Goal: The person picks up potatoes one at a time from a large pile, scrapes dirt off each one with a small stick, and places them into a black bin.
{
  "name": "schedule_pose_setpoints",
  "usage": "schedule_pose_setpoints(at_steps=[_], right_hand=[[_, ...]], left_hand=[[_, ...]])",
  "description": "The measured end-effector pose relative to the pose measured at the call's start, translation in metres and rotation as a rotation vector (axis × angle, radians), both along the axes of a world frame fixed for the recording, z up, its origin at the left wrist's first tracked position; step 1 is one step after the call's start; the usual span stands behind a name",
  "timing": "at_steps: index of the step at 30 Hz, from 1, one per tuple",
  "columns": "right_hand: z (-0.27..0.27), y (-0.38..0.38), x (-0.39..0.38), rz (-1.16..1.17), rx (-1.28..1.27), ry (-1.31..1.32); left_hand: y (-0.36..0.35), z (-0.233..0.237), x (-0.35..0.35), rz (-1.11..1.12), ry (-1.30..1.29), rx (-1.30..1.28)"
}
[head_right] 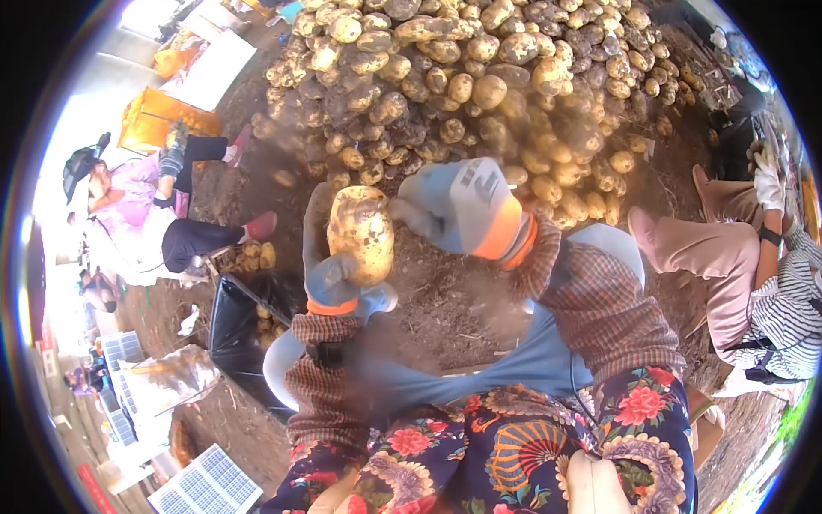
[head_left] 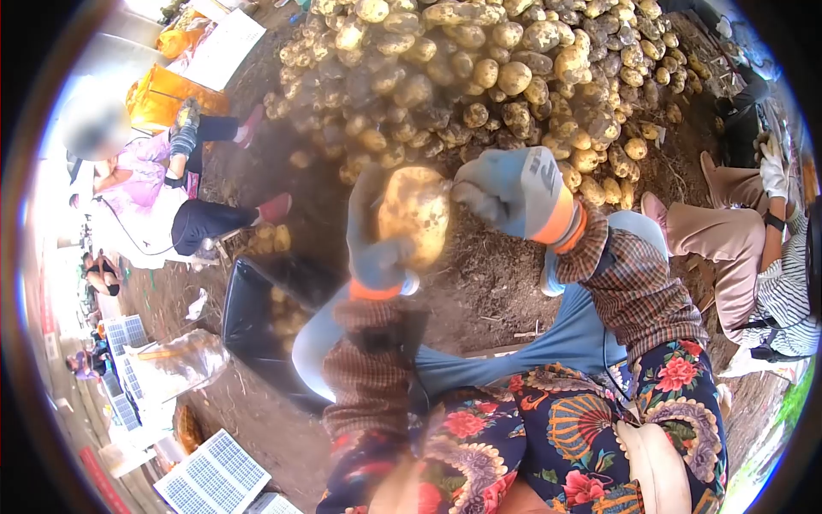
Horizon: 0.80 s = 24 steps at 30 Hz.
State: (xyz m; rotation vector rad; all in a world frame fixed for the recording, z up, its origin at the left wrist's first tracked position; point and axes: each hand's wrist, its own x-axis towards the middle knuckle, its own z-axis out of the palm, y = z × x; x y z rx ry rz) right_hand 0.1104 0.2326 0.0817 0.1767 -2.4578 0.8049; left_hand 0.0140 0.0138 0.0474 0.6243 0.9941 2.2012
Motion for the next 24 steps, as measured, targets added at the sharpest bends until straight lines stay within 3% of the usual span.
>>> schedule_pose_setpoints(at_steps=[2, 3, 6, 7, 10, 11, 14, 15, 22, 24], right_hand=[[-0.002, -0.003, 0.003, -0.004, 0.011, -0.035], [-0.011, 0.006, -0.005, -0.096, 0.126, -0.263], [-0.015, 0.021, -0.014, -0.218, -0.202, -0.219], [0.007, 0.012, -0.009, -0.204, -0.333, -0.242], [0.000, -0.007, -0.006, -0.006, -0.560, -0.117], [0.000, -0.009, -0.002, -0.009, -0.607, -0.275], [-0.001, -0.025, -0.003, -0.055, -0.646, -0.309], [0.014, -0.022, -0.002, -0.054, -0.594, -0.432], [-0.031, -0.020, -0.014, -0.122, -1.018, -0.254], [-0.024, -0.019, -0.010, -0.114, -0.797, -0.226]], left_hand=[[0.002, 0.004, 0.005, 0.016, -0.045, -0.042], [0.004, 0.005, 0.008, 0.022, -0.065, -0.061], [0.007, 0.005, 0.008, 0.043, -0.049, -0.045], [0.009, 0.007, 0.007, 0.043, -0.038, -0.057], [0.009, 0.005, 0.007, 0.005, -0.017, -0.047], [0.008, 0.003, 0.007, -0.041, -0.007, -0.009], [0.008, -0.008, 0.004, -0.054, 0.131, -0.032], [0.007, -0.008, 0.004, -0.043, 0.145, -0.052], [0.008, -0.018, 0.003, 0.006, 0.115, -0.101], [0.010, -0.012, 0.007, 0.019, 0.043, -0.110]])
